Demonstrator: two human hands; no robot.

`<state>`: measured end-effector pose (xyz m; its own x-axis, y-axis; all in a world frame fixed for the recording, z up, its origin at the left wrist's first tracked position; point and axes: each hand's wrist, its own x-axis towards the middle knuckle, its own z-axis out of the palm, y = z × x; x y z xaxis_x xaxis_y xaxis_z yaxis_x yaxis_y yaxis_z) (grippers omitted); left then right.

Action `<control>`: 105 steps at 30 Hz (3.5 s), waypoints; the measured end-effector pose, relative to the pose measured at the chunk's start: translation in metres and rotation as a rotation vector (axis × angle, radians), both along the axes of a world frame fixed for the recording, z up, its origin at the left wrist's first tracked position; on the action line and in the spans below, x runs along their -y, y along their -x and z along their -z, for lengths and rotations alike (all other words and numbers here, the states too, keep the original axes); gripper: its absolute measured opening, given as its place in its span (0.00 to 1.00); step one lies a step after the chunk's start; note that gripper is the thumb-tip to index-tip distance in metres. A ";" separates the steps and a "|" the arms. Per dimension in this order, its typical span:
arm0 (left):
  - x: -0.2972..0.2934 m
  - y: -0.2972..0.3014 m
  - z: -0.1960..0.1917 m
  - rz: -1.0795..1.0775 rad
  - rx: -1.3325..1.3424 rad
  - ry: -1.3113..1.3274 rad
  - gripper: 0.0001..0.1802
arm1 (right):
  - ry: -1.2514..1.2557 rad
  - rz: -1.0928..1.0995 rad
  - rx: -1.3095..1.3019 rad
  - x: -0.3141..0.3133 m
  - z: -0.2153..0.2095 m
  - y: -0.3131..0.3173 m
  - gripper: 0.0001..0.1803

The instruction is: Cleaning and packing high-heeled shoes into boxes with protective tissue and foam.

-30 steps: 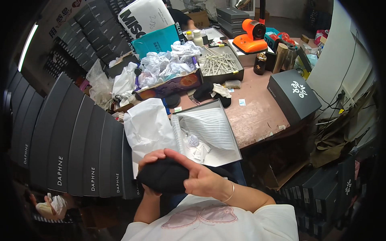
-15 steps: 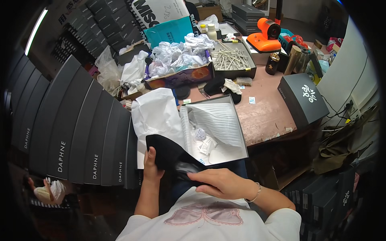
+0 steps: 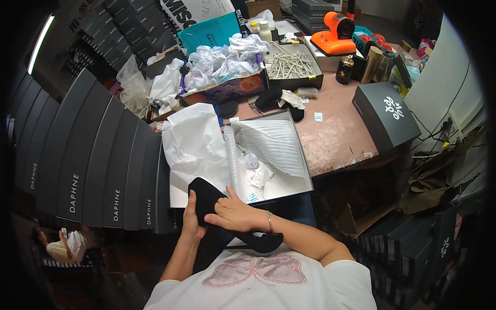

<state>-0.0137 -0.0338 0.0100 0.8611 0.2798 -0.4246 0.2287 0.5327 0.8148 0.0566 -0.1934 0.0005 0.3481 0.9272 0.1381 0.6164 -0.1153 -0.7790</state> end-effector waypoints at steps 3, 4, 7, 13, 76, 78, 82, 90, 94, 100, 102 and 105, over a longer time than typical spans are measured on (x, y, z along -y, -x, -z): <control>-0.001 0.000 0.004 0.018 0.012 0.010 0.28 | 0.005 0.024 -0.034 0.000 0.001 0.003 0.38; -0.001 0.000 0.006 0.035 0.026 0.024 0.28 | 0.015 0.031 -0.034 0.002 -0.002 0.003 0.38; -0.001 0.001 0.008 0.034 -0.003 0.008 0.25 | 0.022 0.050 -0.021 -0.001 0.005 0.008 0.38; -0.007 0.006 -0.001 0.066 0.111 0.002 0.28 | -0.152 0.167 0.143 0.003 0.002 0.029 0.38; 0.032 -0.013 0.019 -0.159 -0.086 0.428 0.35 | -0.074 0.325 0.466 0.000 -0.003 -0.014 0.07; 0.038 -0.017 0.020 -0.169 -0.078 0.438 0.35 | -0.126 0.386 0.459 -0.007 0.002 -0.028 0.08; 0.030 -0.022 0.029 -0.143 -0.071 0.510 0.36 | -0.185 0.289 0.274 -0.002 -0.003 -0.033 0.12; 0.022 -0.028 0.010 -0.006 -0.037 0.791 0.41 | 0.682 0.253 0.574 0.055 0.114 -0.110 0.07; 0.023 -0.027 0.009 -0.069 -0.020 0.773 0.42 | 0.511 0.301 0.691 0.060 0.075 -0.093 0.07; 0.030 -0.028 0.009 -0.019 -0.001 0.778 0.42 | 0.730 0.099 0.605 0.066 0.122 -0.086 0.08; 0.030 -0.027 0.013 -0.004 0.015 0.794 0.42 | 0.846 -0.017 0.554 0.069 0.121 -0.088 0.09; 0.029 -0.027 0.014 -0.021 0.001 0.777 0.42 | 0.655 0.123 0.494 0.068 0.097 -0.096 0.08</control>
<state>0.0136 -0.0627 -0.0039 0.8594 -0.0818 -0.5048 0.2118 0.9554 0.2058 0.1531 -0.2611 -0.0964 0.4933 0.8323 -0.2529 0.8232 -0.5407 -0.1734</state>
